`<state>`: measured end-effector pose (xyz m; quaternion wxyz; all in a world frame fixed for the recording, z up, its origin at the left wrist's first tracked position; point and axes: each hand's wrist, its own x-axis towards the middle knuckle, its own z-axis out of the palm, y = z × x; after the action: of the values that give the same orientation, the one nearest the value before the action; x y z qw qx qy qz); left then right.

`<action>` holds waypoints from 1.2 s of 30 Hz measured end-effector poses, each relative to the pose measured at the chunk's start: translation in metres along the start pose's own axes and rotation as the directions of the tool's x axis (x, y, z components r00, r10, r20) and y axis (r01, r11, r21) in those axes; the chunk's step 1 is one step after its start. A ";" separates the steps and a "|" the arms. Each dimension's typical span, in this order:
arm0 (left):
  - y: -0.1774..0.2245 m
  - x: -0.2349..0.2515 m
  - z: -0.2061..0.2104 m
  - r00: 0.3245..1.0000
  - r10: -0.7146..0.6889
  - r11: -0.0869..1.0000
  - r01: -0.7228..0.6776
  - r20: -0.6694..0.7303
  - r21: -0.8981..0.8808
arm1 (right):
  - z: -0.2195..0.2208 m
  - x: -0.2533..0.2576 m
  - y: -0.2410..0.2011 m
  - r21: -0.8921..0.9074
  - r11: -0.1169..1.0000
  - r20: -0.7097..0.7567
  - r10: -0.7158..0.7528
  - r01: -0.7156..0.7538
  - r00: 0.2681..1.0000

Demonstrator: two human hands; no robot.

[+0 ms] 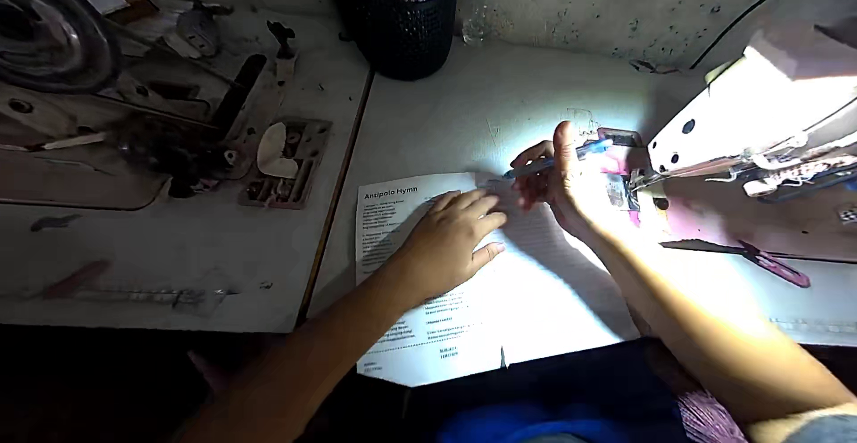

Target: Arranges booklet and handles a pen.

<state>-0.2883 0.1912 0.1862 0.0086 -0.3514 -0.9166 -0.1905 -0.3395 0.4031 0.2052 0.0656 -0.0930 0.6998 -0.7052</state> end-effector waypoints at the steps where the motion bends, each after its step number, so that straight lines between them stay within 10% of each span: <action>1: -0.006 0.002 0.002 0.999 0.053 0.998 -0.053 0.001 0.032 | 0.002 0.001 0.007 0.029 0.999 -0.026 -0.030 0.031 0.999; 7: -0.023 0.006 0.014 0.973 0.190 0.982 -0.190 -0.130 0.009 | 0.018 -0.012 0.034 -0.363 0.884 -0.172 -0.374 0.295 0.911; 36: -0.018 0.006 0.013 0.972 0.173 0.976 -0.191 -0.162 -0.107 | 0.019 -0.011 0.029 -0.618 0.741 -0.036 -0.358 0.261 0.933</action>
<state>-0.3030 0.1872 0.1691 0.0740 -0.4184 -0.8638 -0.2707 -0.3259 0.3869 0.1758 -0.1394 -0.1699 0.8652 -0.4508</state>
